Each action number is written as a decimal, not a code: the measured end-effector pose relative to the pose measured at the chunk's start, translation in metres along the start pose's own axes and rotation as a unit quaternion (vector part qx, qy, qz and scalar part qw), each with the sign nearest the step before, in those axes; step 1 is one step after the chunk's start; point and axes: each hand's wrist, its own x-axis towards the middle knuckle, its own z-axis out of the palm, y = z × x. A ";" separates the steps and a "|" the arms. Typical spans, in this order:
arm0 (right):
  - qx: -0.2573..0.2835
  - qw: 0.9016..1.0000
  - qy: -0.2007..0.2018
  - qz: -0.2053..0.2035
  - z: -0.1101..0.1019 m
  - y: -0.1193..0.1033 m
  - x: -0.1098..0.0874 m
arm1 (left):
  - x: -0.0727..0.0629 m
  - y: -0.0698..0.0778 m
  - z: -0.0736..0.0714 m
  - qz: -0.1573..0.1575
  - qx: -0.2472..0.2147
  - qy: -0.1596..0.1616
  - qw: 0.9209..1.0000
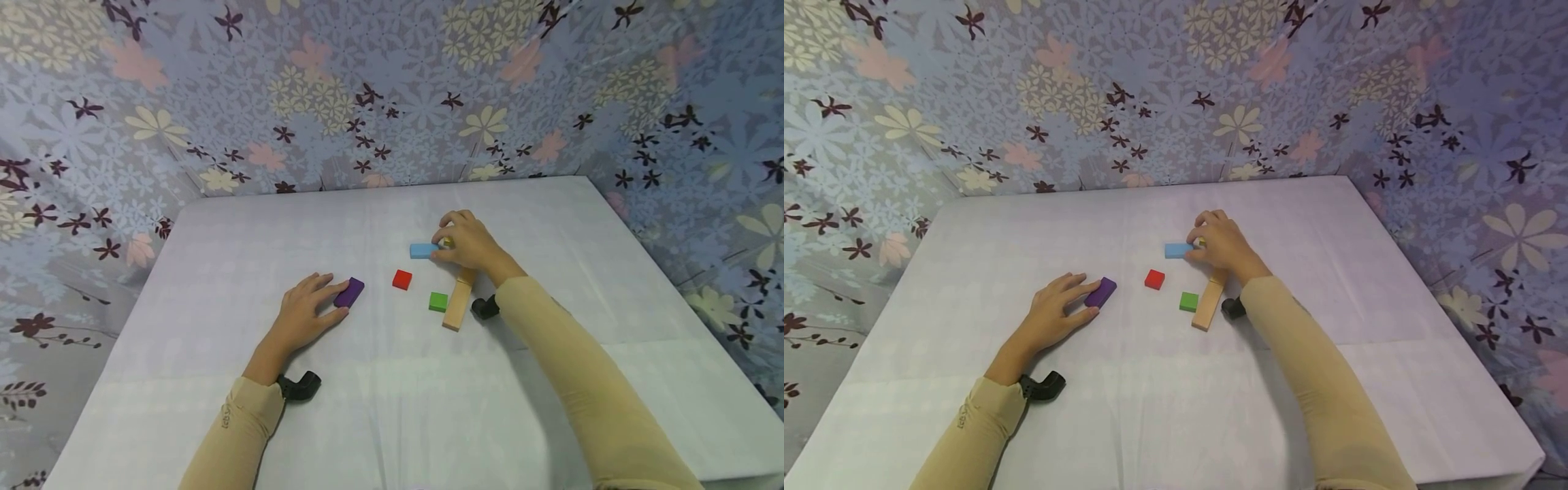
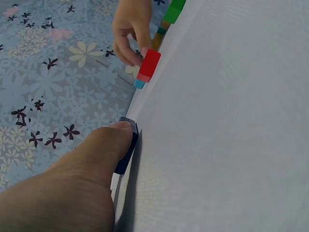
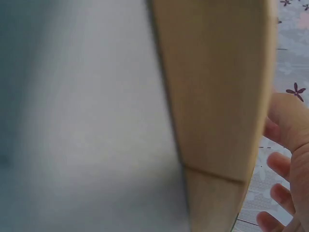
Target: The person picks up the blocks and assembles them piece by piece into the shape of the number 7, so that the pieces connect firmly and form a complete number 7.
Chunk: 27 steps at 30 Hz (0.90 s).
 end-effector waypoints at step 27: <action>0.016 0.997 -0.036 0.068 0.001 0.005 0.019 | 0.001 0.000 0.001 -0.001 0.000 0.002 1.000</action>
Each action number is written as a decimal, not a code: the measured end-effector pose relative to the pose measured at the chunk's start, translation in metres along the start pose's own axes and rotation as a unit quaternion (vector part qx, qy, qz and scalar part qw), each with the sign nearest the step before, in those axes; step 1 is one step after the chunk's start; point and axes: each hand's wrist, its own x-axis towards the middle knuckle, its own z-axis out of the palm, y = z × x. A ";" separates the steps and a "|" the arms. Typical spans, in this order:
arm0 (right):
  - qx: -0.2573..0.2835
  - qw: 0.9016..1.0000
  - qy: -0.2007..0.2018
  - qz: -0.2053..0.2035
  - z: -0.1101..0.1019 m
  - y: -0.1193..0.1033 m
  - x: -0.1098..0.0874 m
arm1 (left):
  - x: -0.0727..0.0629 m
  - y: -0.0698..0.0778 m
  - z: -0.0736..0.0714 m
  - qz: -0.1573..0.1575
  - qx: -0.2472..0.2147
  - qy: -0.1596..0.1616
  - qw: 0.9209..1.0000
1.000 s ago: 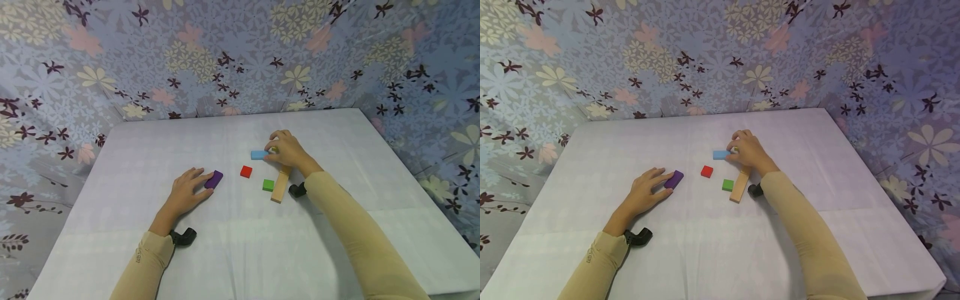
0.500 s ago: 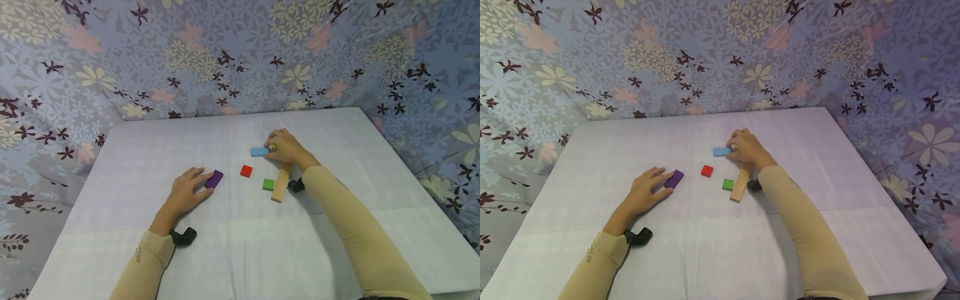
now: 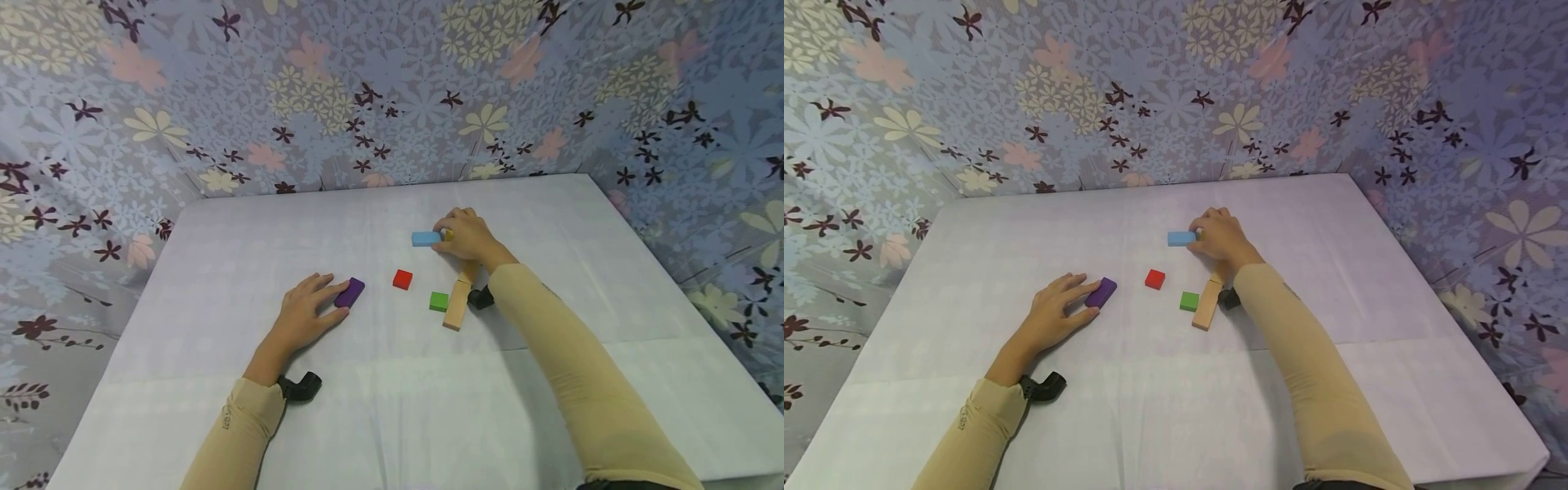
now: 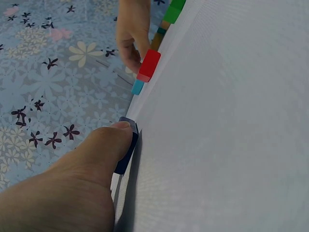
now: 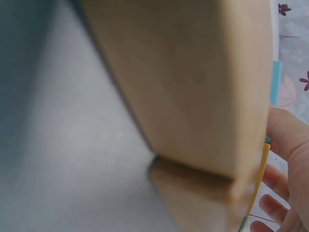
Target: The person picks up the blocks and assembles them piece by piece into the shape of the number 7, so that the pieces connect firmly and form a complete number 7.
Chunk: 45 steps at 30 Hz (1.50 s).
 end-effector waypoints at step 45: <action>0.026 0.992 -0.046 -0.117 0.006 -0.031 -0.038 | -0.001 0.003 -0.004 -0.006 0.000 -0.016 1.000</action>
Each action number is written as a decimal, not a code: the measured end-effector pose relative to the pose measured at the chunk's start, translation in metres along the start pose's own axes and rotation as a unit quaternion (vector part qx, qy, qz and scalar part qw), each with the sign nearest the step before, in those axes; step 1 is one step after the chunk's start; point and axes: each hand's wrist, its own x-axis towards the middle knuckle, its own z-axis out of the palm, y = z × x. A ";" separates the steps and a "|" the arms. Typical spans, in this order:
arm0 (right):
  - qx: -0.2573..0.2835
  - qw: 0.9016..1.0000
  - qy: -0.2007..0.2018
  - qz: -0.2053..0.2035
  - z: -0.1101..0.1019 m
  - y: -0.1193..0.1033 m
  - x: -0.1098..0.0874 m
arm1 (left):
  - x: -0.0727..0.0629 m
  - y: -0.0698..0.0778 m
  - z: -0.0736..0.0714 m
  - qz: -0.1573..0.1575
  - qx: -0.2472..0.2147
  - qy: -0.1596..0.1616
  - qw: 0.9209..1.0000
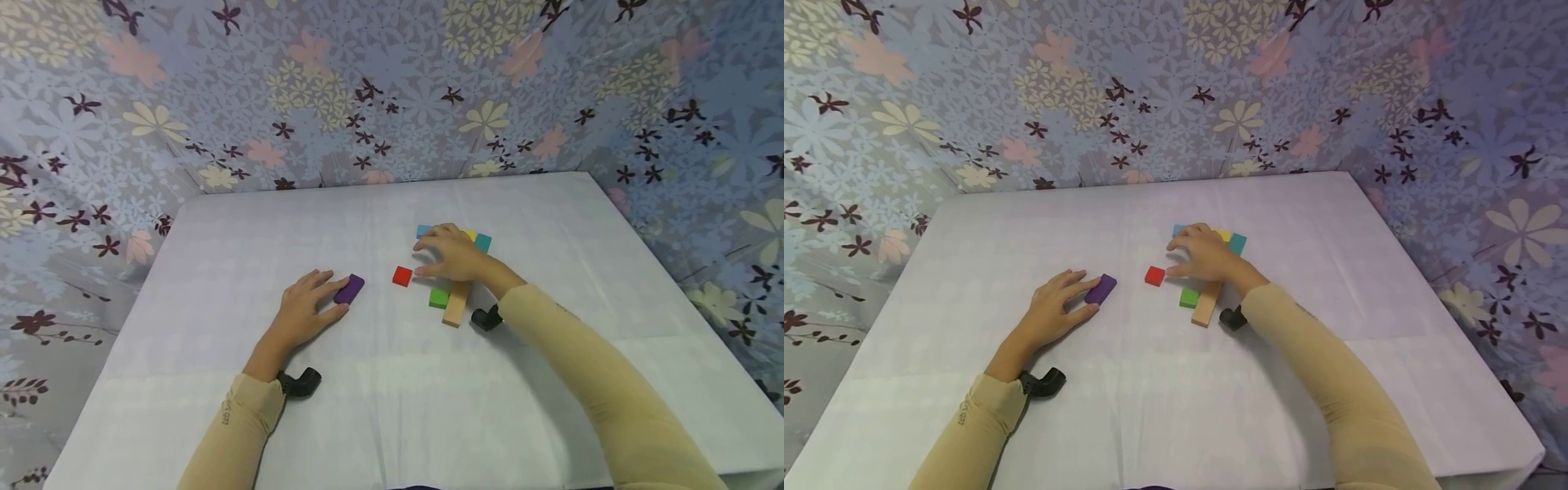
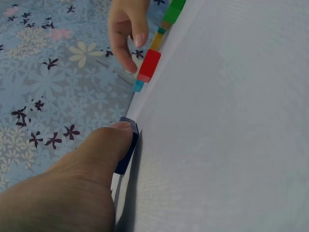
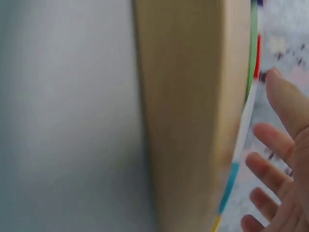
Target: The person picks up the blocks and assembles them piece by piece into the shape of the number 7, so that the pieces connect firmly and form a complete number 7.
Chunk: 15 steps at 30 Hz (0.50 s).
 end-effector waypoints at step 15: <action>-0.050 0.999 -0.006 -0.017 0.019 -0.035 -0.004 | 0.001 -0.001 0.001 0.001 0.001 0.002 1.000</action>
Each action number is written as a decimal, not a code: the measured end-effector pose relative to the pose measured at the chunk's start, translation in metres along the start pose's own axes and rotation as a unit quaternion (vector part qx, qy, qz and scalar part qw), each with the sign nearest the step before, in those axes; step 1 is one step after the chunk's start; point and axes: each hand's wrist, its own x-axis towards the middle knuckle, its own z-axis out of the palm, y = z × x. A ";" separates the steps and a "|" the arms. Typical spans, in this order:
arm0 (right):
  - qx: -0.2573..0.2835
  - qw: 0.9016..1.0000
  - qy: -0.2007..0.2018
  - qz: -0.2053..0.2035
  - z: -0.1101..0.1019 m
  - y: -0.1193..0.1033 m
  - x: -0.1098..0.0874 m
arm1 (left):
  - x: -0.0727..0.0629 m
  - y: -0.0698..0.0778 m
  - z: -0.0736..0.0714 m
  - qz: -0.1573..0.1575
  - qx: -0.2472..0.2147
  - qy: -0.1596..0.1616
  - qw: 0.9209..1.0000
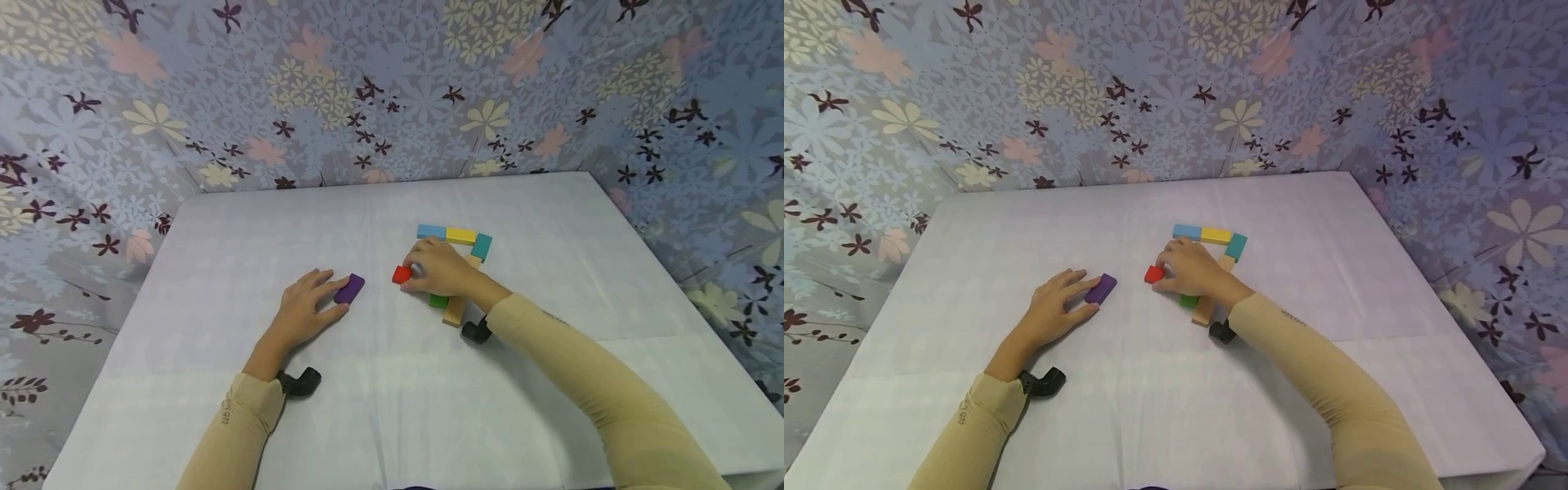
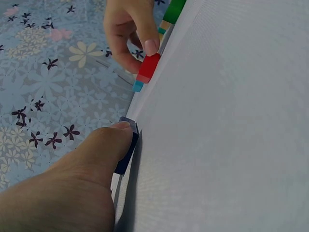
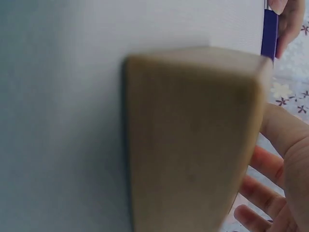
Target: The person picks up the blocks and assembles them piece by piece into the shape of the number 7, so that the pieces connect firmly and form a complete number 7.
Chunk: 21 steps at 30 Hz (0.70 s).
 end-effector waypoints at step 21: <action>0.014 0.999 -0.024 -0.037 0.001 0.004 -0.012 | 0.000 0.002 0.000 -0.004 0.001 -0.004 1.000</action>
